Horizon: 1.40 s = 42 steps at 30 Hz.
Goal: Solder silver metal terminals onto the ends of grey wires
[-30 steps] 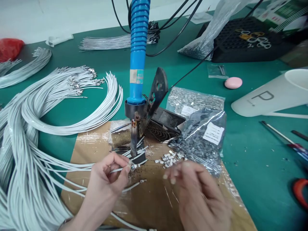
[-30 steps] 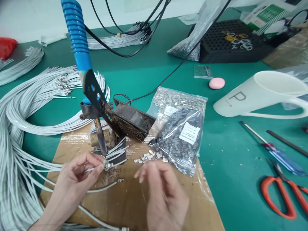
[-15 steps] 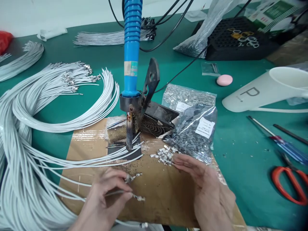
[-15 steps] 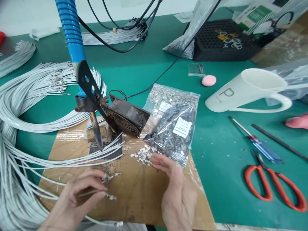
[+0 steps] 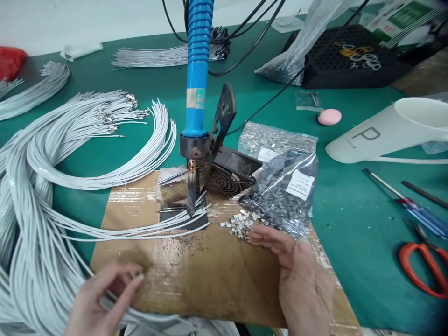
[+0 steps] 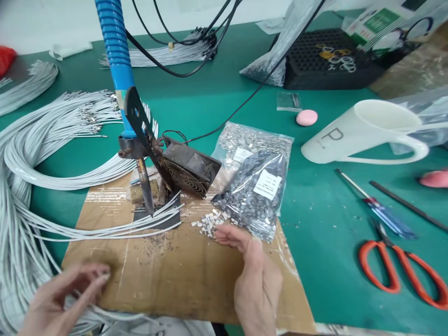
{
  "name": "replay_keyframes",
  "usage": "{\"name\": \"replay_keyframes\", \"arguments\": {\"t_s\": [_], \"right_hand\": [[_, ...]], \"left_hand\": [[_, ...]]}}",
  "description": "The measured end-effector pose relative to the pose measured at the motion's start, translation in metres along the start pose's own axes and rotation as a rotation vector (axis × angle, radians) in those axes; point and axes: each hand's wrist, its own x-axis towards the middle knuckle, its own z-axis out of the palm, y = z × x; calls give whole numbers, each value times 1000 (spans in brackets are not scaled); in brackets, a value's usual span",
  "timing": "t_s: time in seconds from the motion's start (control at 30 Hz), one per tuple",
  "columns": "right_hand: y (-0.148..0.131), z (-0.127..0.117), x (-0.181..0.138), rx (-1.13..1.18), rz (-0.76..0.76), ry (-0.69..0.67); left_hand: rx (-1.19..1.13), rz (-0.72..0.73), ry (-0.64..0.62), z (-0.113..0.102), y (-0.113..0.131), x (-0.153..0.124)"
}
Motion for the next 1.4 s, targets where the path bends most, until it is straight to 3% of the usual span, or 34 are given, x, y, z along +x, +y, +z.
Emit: {"name": "replay_keyframes", "arguments": {"t_s": [0.07,0.1,0.17,0.3,0.37,0.5,0.67,0.83,0.93,1.03,1.17,1.3,1.4], "right_hand": [[1,0,1,8,-1,-4],[2,0,2,8,-5,-6],[3,0,4,-1,-4,-13],[4,1,6,-39,10,-19],[3,1,4,-55,14,-23],[3,-1,2,-72,19,-27],[6,-3,3,-72,9,-57],[-6,7,-9,-164,-54,-112],[-18,23,-21,-164,-107,-162],[-28,40,-28,-167,-176,-338],[-34,53,-33,-139,-218,-530],[-31,57,-35,-105,-204,-479],[-26,60,-31,-83,-126,-419]], "left_hand": [[221,229,234,-16,4,18],[315,278,299,-23,8,29],[355,366,323,-33,19,51],[232,469,280,-32,57,102],[106,427,186,-24,77,124],[94,387,143,-1,98,146],[70,397,197,13,97,136],[-49,301,201,5,85,107],[-170,115,64,1,79,86],[-231,-9,-120,7,78,68],[-287,-57,-185,24,80,57],[-282,14,-194,34,75,58],[-422,-32,-204,36,74,63]]}}
